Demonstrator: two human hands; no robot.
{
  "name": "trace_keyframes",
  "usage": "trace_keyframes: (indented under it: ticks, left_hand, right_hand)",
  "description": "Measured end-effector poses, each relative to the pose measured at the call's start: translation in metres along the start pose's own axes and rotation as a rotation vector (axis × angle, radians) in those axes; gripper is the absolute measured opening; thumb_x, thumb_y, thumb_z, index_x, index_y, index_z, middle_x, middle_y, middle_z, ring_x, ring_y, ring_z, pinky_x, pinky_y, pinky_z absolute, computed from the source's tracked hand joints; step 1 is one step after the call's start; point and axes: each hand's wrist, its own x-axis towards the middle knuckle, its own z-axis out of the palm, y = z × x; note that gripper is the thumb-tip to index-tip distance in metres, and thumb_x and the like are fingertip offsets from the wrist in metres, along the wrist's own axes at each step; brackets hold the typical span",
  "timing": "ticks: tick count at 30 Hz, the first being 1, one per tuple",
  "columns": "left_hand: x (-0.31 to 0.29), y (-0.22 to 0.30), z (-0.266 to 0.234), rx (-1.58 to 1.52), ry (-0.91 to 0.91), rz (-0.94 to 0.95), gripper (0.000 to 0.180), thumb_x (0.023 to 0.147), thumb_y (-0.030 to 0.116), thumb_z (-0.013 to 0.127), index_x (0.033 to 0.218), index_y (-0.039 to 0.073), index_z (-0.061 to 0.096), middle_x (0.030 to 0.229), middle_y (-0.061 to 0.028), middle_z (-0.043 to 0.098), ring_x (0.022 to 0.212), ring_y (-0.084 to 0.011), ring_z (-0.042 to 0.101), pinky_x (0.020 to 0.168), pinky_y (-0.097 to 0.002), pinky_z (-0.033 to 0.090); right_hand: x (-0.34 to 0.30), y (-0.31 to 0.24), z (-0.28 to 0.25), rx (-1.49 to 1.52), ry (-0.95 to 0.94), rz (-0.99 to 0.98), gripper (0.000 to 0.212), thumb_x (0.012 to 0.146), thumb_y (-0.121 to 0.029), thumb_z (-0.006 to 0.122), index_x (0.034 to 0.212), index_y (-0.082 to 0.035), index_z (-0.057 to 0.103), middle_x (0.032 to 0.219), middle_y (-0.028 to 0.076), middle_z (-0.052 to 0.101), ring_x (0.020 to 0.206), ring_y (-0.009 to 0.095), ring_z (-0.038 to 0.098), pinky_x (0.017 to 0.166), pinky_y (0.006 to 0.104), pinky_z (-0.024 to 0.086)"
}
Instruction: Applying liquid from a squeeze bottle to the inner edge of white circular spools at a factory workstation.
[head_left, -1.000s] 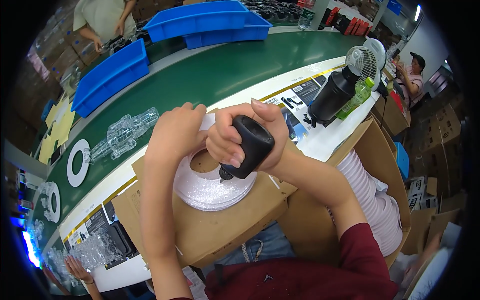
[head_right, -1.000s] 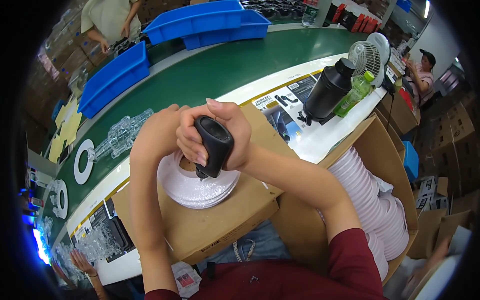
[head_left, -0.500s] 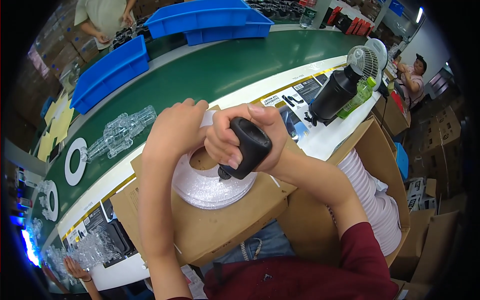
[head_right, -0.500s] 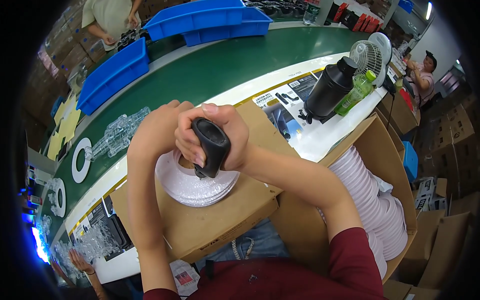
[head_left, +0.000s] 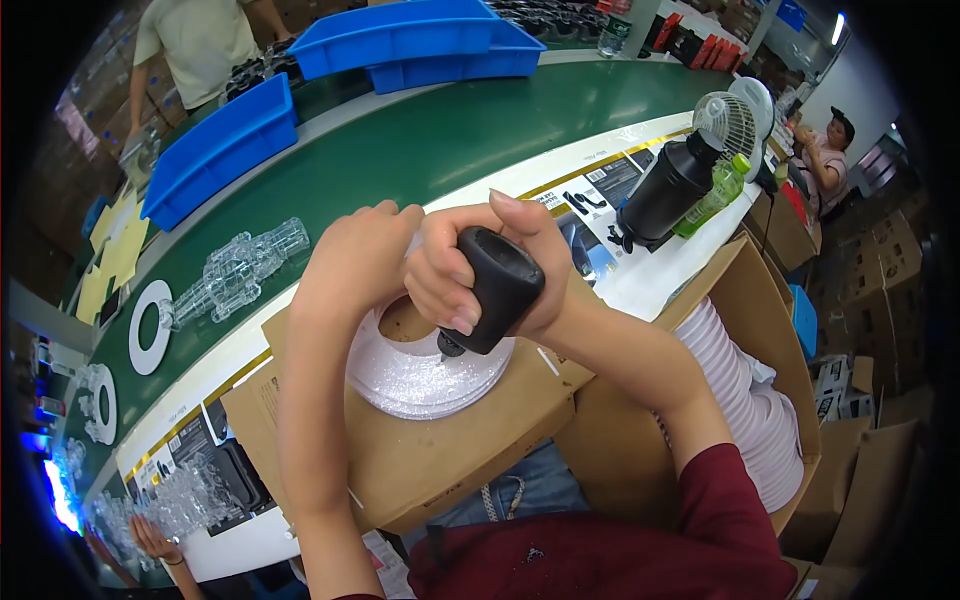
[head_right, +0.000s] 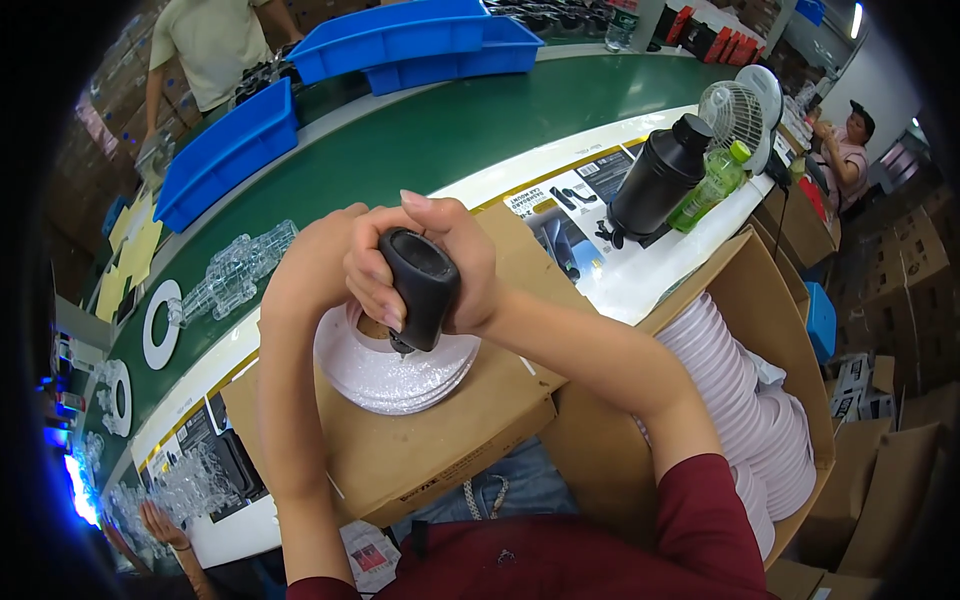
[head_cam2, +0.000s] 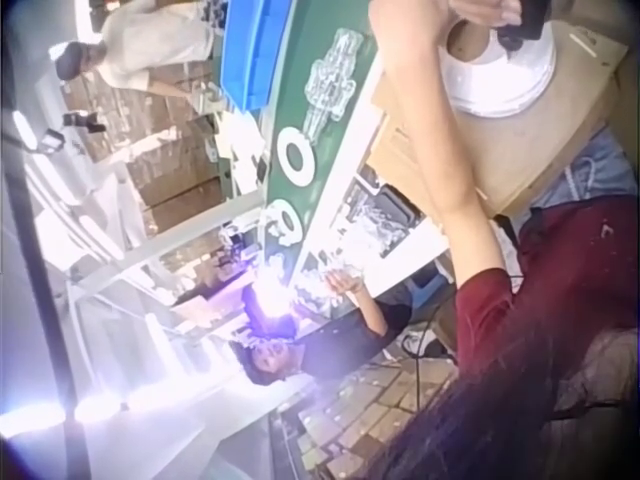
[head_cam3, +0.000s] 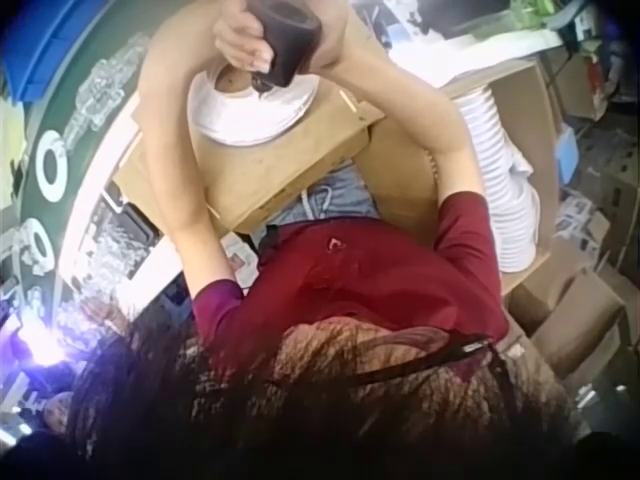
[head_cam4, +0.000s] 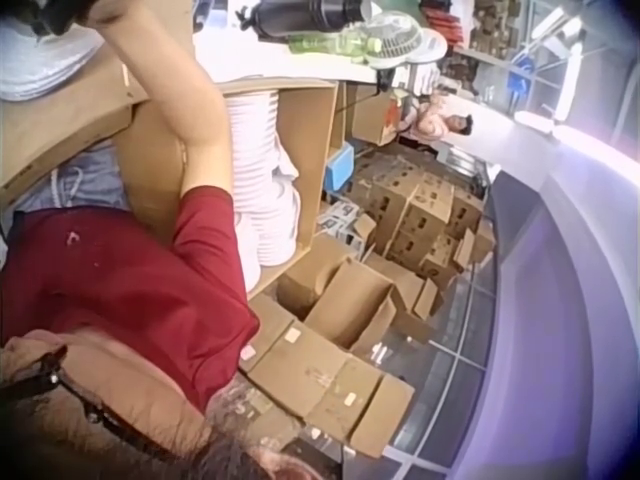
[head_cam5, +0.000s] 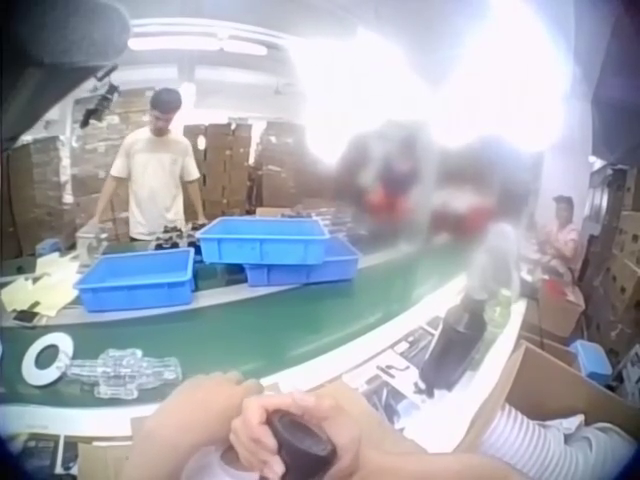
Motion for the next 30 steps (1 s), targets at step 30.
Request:
trace_keyframes:
  ticks: [30]
  left_hand:
    - [-0.003,-0.01,0.0,-0.004,0.083,0.009,0.033,0.075,0.022,0.071,0.101,0.002,0.065,0.09,-0.0183,0.065,0.089,-0.0358,0.066,0.077,-0.0451,0.052]
  right_hand:
    - [-0.009,0.007,0.016,-0.05,0.004,0.181,0.06,0.093,-0.061,0.038,0.069,-0.006,0.046,0.057,0.006,0.049,0.052,0.015,0.046,0.055,0.0279,0.038]
